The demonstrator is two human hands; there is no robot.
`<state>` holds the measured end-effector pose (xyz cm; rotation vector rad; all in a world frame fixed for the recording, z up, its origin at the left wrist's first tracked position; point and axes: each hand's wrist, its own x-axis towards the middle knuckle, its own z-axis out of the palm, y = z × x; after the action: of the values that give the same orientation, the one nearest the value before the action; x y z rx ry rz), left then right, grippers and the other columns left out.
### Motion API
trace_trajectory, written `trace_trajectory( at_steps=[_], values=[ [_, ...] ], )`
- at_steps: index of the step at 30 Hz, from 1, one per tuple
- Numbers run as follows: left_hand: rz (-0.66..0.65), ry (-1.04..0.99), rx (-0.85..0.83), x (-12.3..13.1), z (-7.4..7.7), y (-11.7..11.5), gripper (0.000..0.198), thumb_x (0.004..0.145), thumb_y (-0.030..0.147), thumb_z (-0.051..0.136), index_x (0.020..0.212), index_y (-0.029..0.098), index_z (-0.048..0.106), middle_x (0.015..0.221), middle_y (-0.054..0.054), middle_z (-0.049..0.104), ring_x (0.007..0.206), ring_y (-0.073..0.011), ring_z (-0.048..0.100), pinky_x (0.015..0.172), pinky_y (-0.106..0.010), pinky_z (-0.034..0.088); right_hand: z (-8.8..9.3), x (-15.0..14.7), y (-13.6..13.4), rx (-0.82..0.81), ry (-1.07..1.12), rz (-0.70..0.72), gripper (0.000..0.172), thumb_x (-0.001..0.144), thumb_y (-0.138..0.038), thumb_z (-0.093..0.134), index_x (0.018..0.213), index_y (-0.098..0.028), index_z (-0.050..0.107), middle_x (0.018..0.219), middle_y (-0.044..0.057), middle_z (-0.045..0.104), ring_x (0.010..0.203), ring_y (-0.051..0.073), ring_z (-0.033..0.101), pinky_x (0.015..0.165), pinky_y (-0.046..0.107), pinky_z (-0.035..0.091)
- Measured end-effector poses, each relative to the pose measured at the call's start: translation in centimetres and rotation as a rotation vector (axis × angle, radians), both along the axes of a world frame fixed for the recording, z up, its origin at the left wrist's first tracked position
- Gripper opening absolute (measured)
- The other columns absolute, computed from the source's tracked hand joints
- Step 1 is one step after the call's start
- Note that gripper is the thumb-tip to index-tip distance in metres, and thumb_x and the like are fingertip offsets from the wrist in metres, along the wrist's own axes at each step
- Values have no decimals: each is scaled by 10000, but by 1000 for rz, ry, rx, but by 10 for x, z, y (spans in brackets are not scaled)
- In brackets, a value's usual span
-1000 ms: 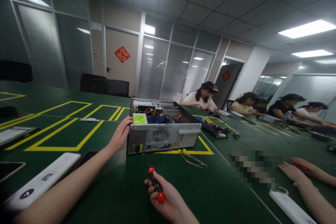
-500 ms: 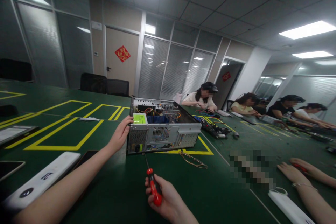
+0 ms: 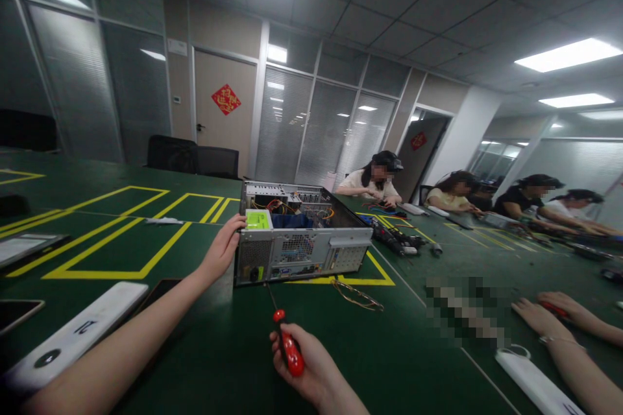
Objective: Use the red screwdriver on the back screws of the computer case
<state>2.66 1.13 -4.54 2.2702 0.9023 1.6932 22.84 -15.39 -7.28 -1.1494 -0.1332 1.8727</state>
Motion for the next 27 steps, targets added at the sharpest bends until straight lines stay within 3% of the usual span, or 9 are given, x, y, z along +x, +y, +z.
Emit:
trace_trajectory(
  at_steps=[7,20,27],
  values=[
    [1,2,15,0,-1,1,290,929,294,299,1109,190,500,1276,-98,487,1288,-211,364,1084,-453,284,-3,2,-2,5,-15,28,176,791,-280,584,808,-105,575,625,33,598,473,81,551,376,135,412],
    [4,1,6,-1,-3,3,286,928,289,303,1112,195,501,1279,-93,486,1290,-206,359,1084,-440,287,10,7,1,26,298,19,253,868,-306,437,909,-75,533,709,55,595,418,-4,410,331,42,306],
    [-1,-3,9,0,-2,3,285,926,286,306,1116,194,498,1278,-96,485,1288,-209,361,1083,-454,287,8,6,-1,81,274,52,233,849,-292,469,886,-78,552,663,47,582,411,11,402,326,66,285]
  ],
)
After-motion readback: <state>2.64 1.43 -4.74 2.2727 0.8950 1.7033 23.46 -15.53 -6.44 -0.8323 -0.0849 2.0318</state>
